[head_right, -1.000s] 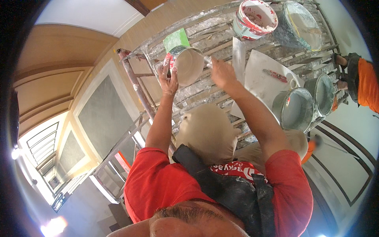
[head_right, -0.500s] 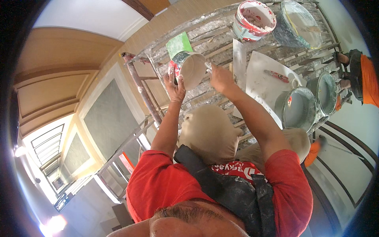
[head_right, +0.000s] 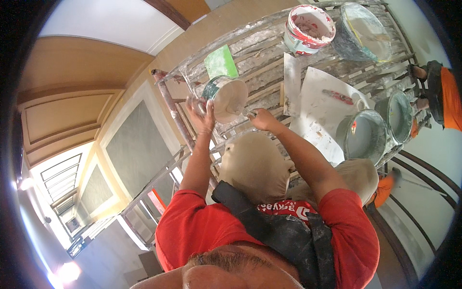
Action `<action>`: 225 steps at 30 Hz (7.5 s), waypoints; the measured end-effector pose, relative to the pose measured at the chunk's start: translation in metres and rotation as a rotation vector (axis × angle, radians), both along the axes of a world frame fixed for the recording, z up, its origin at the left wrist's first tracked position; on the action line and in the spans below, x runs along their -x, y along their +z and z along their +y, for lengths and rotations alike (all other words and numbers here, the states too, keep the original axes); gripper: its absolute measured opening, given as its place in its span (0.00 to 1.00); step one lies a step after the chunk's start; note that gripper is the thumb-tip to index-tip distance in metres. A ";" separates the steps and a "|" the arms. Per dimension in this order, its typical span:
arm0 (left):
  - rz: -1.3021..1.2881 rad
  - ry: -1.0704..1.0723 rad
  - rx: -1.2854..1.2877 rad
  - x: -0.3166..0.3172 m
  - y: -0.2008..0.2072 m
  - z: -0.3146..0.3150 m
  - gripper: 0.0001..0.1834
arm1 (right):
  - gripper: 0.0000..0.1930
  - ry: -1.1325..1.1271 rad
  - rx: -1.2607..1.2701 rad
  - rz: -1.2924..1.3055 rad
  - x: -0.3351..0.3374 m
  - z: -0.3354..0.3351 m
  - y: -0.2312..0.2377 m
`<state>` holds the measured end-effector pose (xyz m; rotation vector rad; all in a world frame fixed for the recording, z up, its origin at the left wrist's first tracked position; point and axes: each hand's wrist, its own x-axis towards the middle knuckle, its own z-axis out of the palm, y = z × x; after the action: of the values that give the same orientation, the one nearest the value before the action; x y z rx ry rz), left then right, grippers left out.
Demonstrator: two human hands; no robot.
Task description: The person scoops a green powder from a bag into a small bucket using a putty knife, then stirs the contents. They then scrape the putty knife clean against the bucket rim and a flat surface.
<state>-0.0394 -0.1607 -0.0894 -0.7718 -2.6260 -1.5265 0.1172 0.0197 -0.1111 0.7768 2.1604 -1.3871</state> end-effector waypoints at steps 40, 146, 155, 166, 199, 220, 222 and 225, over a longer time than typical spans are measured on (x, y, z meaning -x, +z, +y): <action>-0.169 -0.225 -0.065 0.038 -0.029 0.005 0.48 | 0.20 -0.027 -0.239 0.293 0.002 0.008 -0.002; -0.333 -0.453 -0.051 0.074 -0.004 0.064 0.35 | 0.24 0.451 -0.619 0.464 0.018 -0.001 0.048; -0.400 -0.448 -0.037 0.077 -0.007 0.075 0.33 | 0.23 0.273 -0.723 0.493 0.051 0.019 0.082; -0.323 -0.488 -0.026 0.078 -0.008 0.057 0.33 | 0.20 0.368 -0.771 0.484 0.014 0.031 0.045; -0.420 -0.498 0.051 0.088 -0.002 0.081 0.34 | 0.25 0.248 -0.786 0.443 0.055 0.073 0.064; -0.405 -0.472 -0.041 0.067 -0.003 0.064 0.34 | 0.15 -0.146 -0.529 0.359 0.043 0.061 0.065; -0.382 -0.480 -0.038 0.066 0.000 0.065 0.35 | 0.14 -0.128 -0.554 0.349 0.045 0.064 0.058; -0.380 -0.458 -0.098 0.065 -0.007 0.060 0.35 | 0.13 -0.112 -0.482 0.332 0.037 0.049 0.030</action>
<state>-0.1041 -0.1004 -0.0964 -1.2553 -2.7214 -2.0823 0.0799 0.0691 -0.0808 0.8977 2.8093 -1.1151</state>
